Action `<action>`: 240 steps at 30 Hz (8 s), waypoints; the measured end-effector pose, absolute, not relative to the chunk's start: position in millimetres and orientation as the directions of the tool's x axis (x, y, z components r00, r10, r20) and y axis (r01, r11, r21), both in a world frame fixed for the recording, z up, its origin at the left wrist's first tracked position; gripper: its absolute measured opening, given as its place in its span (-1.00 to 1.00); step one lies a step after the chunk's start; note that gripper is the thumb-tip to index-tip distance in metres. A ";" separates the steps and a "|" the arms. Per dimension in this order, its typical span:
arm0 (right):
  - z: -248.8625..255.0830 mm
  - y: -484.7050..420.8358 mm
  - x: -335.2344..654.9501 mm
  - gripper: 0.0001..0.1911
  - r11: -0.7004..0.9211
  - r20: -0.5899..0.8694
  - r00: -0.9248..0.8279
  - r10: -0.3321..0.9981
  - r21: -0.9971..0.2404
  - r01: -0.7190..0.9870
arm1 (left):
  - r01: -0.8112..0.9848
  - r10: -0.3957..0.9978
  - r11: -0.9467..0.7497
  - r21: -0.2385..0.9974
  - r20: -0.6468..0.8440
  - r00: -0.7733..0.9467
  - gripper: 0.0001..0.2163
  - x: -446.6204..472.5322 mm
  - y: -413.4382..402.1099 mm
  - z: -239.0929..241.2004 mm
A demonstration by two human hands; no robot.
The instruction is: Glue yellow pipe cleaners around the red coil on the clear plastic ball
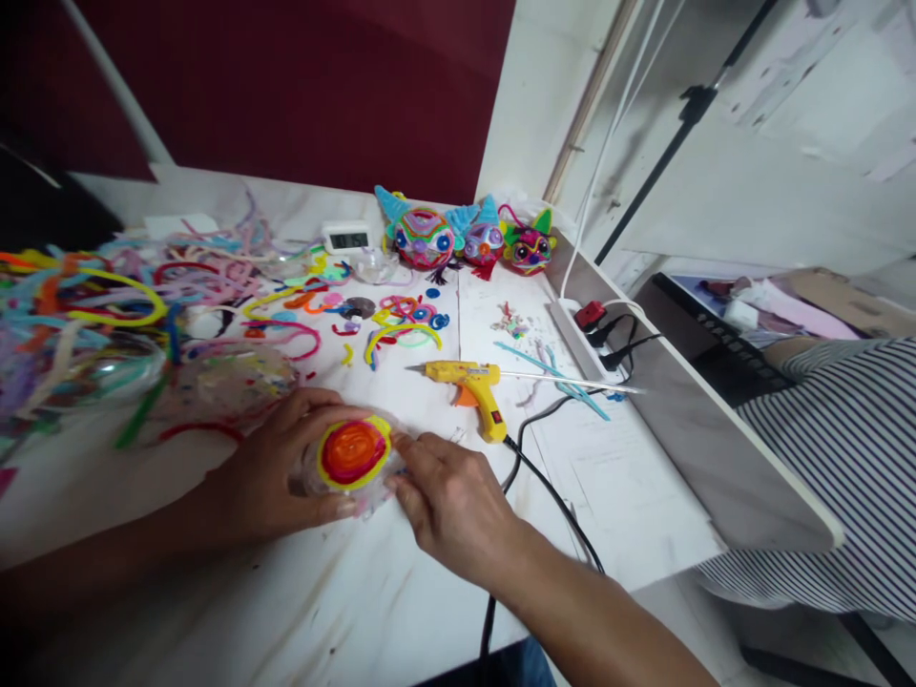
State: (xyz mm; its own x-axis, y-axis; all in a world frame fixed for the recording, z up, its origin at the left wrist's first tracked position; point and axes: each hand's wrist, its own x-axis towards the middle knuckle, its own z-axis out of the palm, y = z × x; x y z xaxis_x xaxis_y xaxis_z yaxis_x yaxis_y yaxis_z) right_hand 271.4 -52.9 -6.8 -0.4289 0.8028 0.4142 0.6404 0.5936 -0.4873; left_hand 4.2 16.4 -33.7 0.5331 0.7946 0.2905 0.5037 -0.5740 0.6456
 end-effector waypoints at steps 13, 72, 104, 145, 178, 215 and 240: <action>8.0 9.7 282.2 -0.67 0.619 0.259 -0.577 0.774 -0.502 0.604 | 0.548 0.830 -0.557 0.624 0.382 0.408 -0.36 9.5 28.1 -35.0; -8.1 -5.8 277.8 -0.69 0.534 0.373 -0.384 0.845 -0.551 0.641 | 0.445 0.845 -0.515 0.732 0.346 0.409 -0.33 -8.1 39.4 -63.7; 23.8 12.3 319.9 -0.83 -0.154 -0.004 0.165 0.986 -0.377 0.913 | 0.417 0.855 -0.485 0.769 0.317 0.411 -0.33 -1.5 22.0 -51.1; -6.7 -17.8 327.1 -0.83 0.452 0.469 -0.024 0.883 -0.835 0.314 | 0.351 0.734 -0.673 0.651 0.529 0.426 -0.12 -2.8 24.1 -48.6; -23.1 -36.0 314.6 -0.83 0.440 0.458 -0.045 0.888 -0.818 0.370 | 0.303 0.667 -0.742 0.597 0.613 0.424 -0.11 2.8 23.5 -51.8; -17.4 -35.7 316.1 -0.84 0.390 0.405 -0.031 0.914 -0.852 0.350 | 0.295 0.726 -0.675 0.676 0.539 0.426 -0.11 -1.1 22.1 -46.0; -18.9 -39.2 312.0 -0.85 0.397 0.421 0.018 0.907 -0.866 0.303 | 0.254 0.703 -0.695 0.673 0.560 0.438 -0.20 1.3 17.7 -43.3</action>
